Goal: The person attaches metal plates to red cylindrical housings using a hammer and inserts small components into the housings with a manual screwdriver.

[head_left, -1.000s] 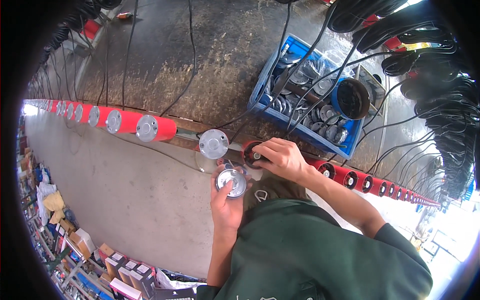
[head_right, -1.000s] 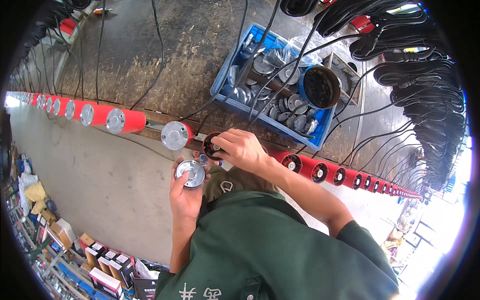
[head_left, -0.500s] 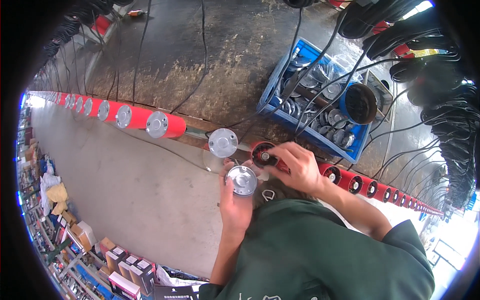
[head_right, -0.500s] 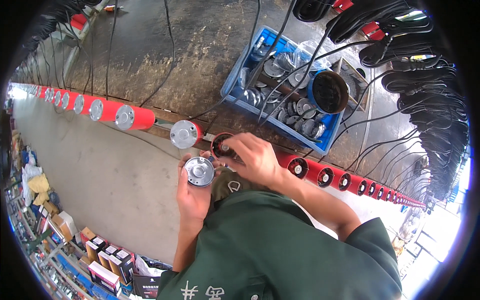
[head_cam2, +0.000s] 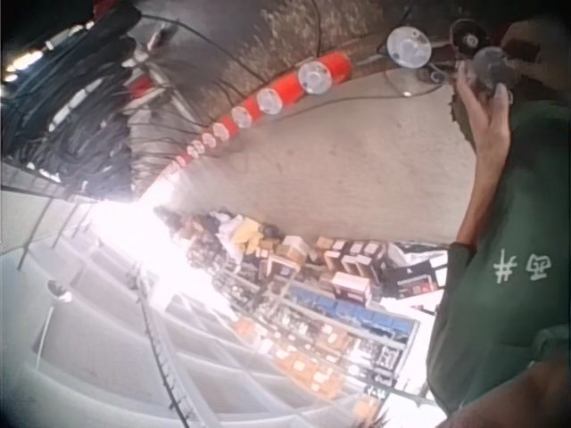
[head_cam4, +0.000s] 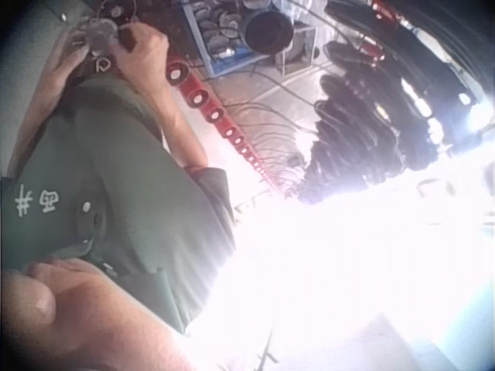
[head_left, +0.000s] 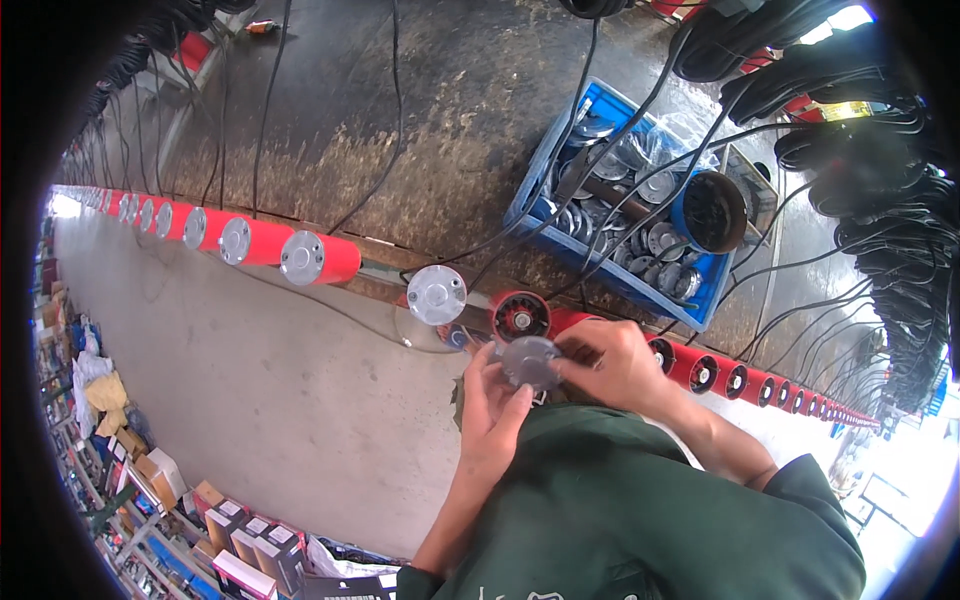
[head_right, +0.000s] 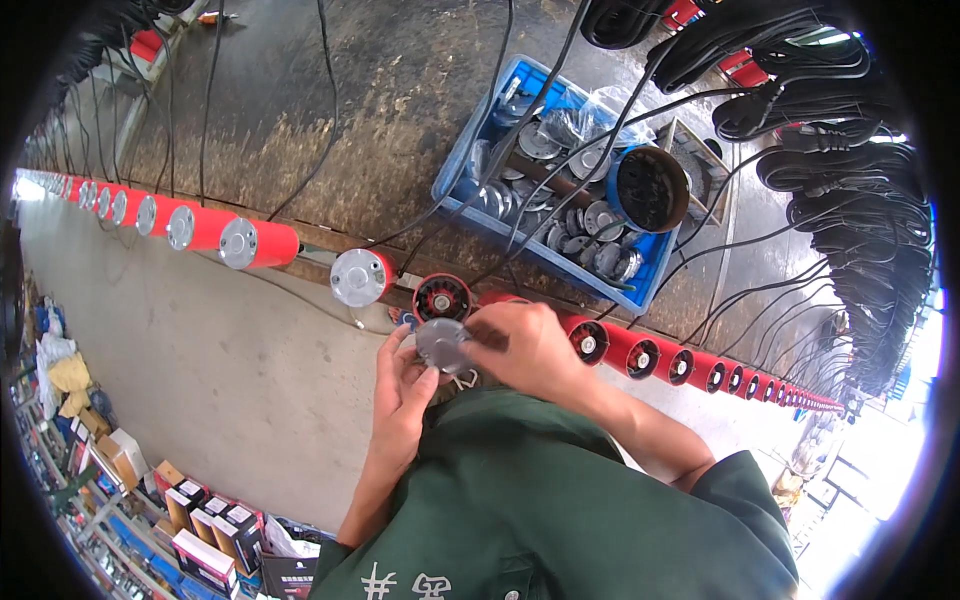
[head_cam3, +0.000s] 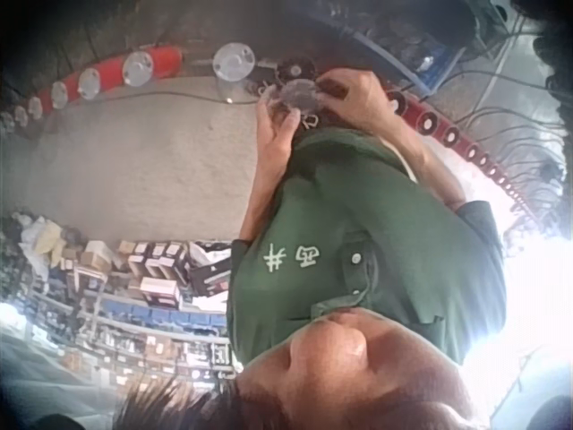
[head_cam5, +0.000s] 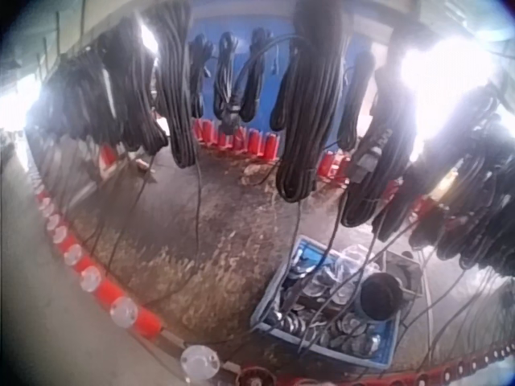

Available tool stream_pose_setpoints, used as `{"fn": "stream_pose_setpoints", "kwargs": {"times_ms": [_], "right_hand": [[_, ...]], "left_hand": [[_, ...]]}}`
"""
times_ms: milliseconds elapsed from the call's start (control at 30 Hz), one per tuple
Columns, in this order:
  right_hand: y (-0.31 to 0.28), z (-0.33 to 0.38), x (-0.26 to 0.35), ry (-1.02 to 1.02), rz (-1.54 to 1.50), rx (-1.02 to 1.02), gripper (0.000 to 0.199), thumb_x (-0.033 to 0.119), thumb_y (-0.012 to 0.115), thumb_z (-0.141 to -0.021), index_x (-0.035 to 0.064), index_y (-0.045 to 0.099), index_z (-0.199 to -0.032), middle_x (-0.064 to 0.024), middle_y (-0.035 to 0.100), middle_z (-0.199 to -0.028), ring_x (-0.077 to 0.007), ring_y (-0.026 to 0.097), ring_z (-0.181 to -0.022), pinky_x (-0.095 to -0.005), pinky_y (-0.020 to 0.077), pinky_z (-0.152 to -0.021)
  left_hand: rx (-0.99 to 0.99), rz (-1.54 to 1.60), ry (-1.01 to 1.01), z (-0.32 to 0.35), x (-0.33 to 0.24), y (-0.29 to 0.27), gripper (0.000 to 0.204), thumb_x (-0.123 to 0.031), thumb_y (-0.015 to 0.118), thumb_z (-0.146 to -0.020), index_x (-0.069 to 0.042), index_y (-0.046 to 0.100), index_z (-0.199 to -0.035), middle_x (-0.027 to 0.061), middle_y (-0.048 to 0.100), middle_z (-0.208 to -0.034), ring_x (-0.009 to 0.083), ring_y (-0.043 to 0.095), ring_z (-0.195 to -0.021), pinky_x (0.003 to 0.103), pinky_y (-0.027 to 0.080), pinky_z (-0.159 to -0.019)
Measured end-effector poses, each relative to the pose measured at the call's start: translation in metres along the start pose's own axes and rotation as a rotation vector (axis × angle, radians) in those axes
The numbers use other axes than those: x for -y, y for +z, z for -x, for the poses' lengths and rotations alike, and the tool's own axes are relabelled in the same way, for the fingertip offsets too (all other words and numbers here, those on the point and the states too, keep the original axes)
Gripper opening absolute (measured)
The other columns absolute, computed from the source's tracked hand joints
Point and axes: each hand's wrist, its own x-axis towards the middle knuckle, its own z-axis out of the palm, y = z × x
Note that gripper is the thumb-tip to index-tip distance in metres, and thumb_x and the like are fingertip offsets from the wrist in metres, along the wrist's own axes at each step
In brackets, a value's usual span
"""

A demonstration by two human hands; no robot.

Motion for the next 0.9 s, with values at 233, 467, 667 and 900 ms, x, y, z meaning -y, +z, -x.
{"fn": "stream_pose_setpoints", "kwargs": {"times_ms": [233, 467, 667, 900], "right_hand": [[-0.002, -0.033, -0.030, 0.306, -0.204, 0.046, 0.031, 0.019, 0.083, -0.095, -0.0064, 0.077, -0.112, -0.0129, 0.081, -0.088, -0.0144, 0.076, -0.078, -0.0319, 0.0605, -0.073], [0.009, -0.041, -0.031, 0.271, -0.137, 0.037, 0.032, 0.020, 0.083, -0.094, -0.0061, 0.078, -0.112, -0.0139, 0.082, -0.091, -0.0156, 0.078, -0.080, -0.0319, 0.0614, -0.075], [-0.003, -0.040, -0.036, 0.235, -0.037, 0.048, 0.030, 0.017, 0.084, -0.090, -0.0033, 0.078, -0.111, -0.0140, 0.082, -0.094, -0.0223, 0.078, -0.086, -0.0345, 0.0611, -0.080], [0.001, -0.042, -0.061, 0.048, 0.084, 0.111, 0.043, 0.008, 0.082, -0.079, 0.0013, 0.076, -0.121, -0.0165, 0.082, -0.105, -0.0325, 0.078, -0.096, -0.0381, 0.0613, -0.091]], "left_hand": [[-0.084, -0.911, 0.567, -0.051, 0.010, -0.012, 0.098, -0.013, 0.093, -0.080, 0.001, 0.039, -0.160, 0.0200, 0.053, -0.153, 0.0352, 0.057, -0.137, 0.046, 0.048, -0.114], [0.007, -0.777, 0.540, -0.075, 0.018, -0.019, 0.105, -0.010, 0.095, -0.076, 0.000, 0.036, -0.162, 0.0242, 0.056, -0.157, 0.0387, 0.056, -0.146, 0.048, 0.045, -0.122], [-0.037, -0.794, 0.553, -0.073, 0.024, -0.016, 0.103, -0.009, 0.096, -0.076, -0.001, 0.038, -0.161, 0.0231, 0.061, -0.155, 0.0361, 0.061, -0.142, 0.045, 0.051, -0.117], [-0.054, -0.770, 0.571, -0.076, 0.029, -0.011, 0.096, 0.001, 0.094, -0.074, -0.001, 0.046, -0.157, 0.0216, 0.060, -0.156, 0.0347, 0.060, -0.143, 0.045, 0.050, -0.120]]}}
